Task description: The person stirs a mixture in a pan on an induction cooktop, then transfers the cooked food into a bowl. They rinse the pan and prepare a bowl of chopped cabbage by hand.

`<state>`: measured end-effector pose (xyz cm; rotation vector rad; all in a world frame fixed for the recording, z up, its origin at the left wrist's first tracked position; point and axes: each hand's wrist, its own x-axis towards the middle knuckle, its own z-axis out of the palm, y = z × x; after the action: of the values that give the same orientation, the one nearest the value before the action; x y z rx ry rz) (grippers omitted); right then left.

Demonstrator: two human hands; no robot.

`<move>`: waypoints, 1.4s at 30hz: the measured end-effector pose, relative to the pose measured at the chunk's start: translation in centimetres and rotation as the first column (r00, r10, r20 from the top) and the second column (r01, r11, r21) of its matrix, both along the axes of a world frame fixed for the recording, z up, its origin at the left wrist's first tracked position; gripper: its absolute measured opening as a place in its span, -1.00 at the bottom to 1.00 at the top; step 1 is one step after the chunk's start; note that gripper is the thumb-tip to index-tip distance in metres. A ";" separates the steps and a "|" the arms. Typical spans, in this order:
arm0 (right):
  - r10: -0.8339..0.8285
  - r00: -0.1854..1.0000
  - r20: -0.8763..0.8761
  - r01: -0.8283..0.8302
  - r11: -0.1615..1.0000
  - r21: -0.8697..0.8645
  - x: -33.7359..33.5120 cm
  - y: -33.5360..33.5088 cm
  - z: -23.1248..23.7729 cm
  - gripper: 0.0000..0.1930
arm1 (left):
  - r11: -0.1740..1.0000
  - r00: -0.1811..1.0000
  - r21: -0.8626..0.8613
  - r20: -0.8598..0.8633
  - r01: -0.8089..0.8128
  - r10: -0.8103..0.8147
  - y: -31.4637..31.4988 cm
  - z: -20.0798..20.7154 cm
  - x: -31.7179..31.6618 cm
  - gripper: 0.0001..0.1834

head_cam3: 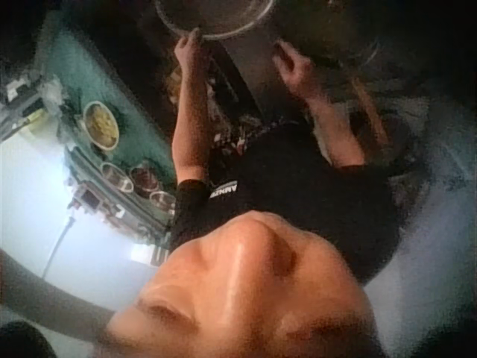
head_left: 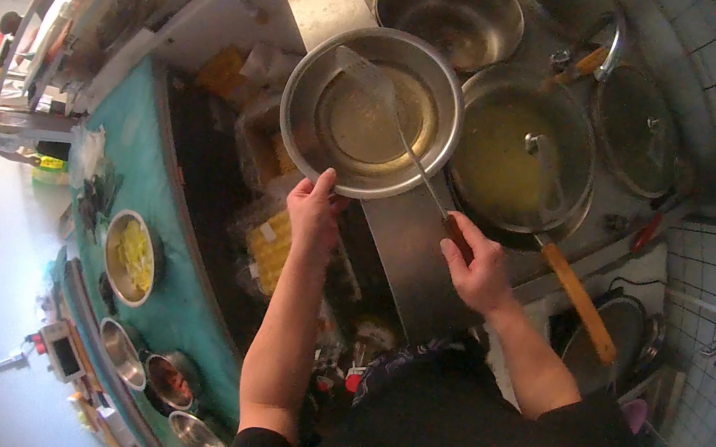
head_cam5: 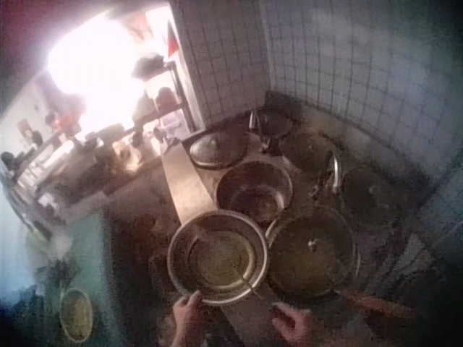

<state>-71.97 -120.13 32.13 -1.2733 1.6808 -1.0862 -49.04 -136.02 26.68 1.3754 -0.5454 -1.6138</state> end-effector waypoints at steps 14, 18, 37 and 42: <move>0.020 0.992 0.122 -0.034 0.994 0.108 -0.1 2.4 0.7 -0.60 | 0.987 0.988 -0.089 -0.090 -0.133 0.125 6.3 2.4 3.3 -0.95; 0.117 0.988 0.098 -0.116 0.993 -0.020 1.3 4.8 0.6 -0.60 | 0.980 0.985 -0.098 -0.025 -0.174 0.172 10.2 2.7 6.0 -0.89; 0.408 0.908 0.096 -0.417 0.901 0.118 12.2 33.4 -0.4 -0.62 | 0.906 0.900 -0.040 0.097 -0.422 0.424 49.0 -0.4 20.7 -0.87; 0.519 0.853 0.058 -0.521 0.837 0.169 14.5 41.2 -0.1 -0.62 | 0.887 0.886 0.007 0.049 -0.461 0.460 58.3 -1.3 23.2 -0.87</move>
<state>-57.46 -78.97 32.02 -1.4833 1.2708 -0.5947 -25.85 -77.71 25.35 1.4292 -0.2026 -1.2024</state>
